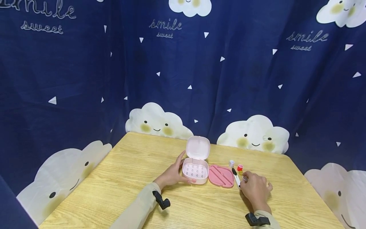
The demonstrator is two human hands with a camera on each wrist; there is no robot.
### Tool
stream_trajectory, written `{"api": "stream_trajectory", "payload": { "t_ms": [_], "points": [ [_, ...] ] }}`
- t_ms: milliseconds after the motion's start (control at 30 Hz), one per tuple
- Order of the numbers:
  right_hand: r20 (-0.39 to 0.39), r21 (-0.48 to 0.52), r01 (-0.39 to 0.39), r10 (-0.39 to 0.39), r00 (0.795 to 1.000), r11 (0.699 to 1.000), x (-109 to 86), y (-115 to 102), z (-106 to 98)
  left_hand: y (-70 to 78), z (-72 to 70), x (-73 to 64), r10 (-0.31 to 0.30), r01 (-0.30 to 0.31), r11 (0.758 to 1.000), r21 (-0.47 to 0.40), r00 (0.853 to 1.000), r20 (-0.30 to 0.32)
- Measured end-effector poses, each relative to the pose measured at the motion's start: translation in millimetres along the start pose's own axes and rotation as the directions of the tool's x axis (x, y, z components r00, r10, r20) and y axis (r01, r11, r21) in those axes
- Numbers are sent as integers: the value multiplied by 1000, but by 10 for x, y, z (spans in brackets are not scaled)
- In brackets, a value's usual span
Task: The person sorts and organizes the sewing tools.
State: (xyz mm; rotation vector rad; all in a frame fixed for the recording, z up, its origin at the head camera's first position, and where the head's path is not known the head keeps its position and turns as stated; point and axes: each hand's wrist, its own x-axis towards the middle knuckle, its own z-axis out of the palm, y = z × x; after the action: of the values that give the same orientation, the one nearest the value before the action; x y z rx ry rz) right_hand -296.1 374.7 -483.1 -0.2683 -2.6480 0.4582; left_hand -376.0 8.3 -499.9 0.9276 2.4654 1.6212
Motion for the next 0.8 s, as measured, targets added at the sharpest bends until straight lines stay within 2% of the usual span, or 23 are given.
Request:
{"api": "stream_trajectory", "payload": {
  "t_ms": [333, 800],
  "points": [
    [-105, 23, 33, -31, 994, 999, -9, -37, -21, -16, 10, 8, -27, 27, 1000, 13, 1000, 2],
    [-155, 66, 125, -114, 981, 990, 14, -237, 56, -18, -1, 11, -29, 29, 999, 16, 1000, 2]
  ]
}}
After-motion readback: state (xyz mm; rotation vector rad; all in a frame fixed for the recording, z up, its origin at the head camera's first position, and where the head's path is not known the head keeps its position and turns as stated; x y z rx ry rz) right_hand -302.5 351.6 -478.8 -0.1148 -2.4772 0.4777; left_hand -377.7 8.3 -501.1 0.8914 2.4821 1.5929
